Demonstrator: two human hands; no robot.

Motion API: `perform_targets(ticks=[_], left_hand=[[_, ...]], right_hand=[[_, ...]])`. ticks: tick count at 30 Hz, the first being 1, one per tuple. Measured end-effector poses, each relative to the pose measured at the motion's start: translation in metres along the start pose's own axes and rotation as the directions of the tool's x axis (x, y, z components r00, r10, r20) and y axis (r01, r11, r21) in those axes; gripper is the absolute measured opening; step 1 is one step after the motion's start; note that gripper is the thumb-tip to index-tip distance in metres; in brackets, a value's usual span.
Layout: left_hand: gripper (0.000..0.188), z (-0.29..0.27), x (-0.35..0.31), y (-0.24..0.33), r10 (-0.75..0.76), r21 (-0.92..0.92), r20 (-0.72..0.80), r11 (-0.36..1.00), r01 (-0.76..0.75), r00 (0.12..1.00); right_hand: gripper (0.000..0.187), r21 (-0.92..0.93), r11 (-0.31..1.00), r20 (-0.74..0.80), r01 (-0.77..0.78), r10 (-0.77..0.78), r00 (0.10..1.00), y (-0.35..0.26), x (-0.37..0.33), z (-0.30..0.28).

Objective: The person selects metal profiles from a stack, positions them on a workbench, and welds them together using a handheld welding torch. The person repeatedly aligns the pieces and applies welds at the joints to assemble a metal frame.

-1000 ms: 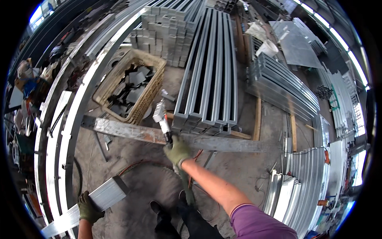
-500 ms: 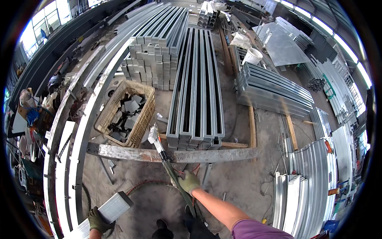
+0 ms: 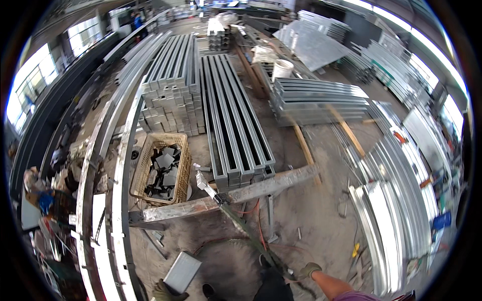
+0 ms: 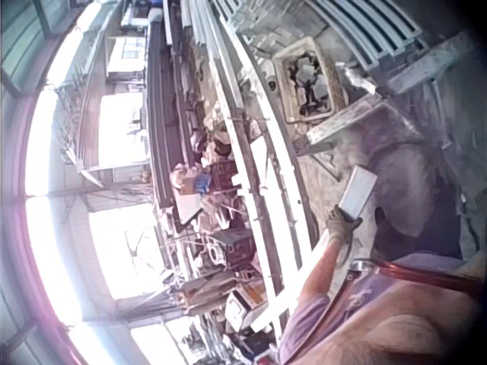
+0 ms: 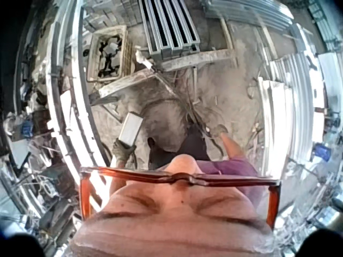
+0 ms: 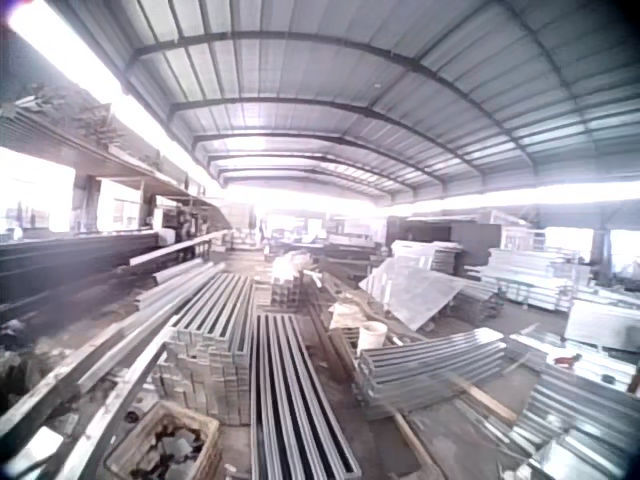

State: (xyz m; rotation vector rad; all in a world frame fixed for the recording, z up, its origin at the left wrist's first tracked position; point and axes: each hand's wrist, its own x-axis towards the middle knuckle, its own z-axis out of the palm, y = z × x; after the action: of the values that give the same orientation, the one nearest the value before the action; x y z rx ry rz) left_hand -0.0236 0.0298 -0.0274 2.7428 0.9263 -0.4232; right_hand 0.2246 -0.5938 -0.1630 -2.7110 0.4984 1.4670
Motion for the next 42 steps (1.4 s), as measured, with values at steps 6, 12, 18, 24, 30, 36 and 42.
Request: perform_targets(ticks=[6,12,18,24,30,36,42], left_hand=[[0.075,0.001,-0.004,-0.114,0.142,-0.449,0.315,0.893,0.015,0.938],[0.073,-0.018,-0.074,-0.18,-0.035,-0.279,0.513,0.938,0.205,0.858],[0.074,-0.018,-0.1,-0.165,-0.02,-0.27,0.549,0.942,0.2,0.835],[0.074,-0.021,-0.115,-0.156,-0.004,-0.291,0.571,0.934,0.206,0.821],[0.078,0.026,-0.122,-0.165,0.289,-0.616,0.504,0.781,0.105,0.814],[0.08,0.035,-0.131,-0.238,0.222,-0.445,0.738,0.87,0.212,0.637],[0.08,0.006,-0.174,-0.257,0.022,-0.252,0.734,0.937,0.242,0.678]], right_hand=[[0.074,0.297,0.947,-0.079,0.121,-0.102,0.992,-0.081,-0.127,0.118],[0.056,0.311,0.794,0.111,0.522,-0.576,0.81,-0.208,-0.241,0.211],[0.045,0.687,0.632,0.432,0.359,-0.752,0.498,-0.271,-0.274,0.283],[0.052,0.83,0.558,0.47,0.014,-0.713,0.52,-0.291,-0.324,0.292],[0.06,0.794,0.506,0.168,0.336,-0.714,0.679,-0.269,-0.302,0.278],[0.062,0.829,0.544,0.15,0.129,-0.439,0.886,-0.272,-0.372,0.198],[0.056,0.916,0.398,0.132,0.06,-0.437,0.89,-0.273,-0.363,0.226]])
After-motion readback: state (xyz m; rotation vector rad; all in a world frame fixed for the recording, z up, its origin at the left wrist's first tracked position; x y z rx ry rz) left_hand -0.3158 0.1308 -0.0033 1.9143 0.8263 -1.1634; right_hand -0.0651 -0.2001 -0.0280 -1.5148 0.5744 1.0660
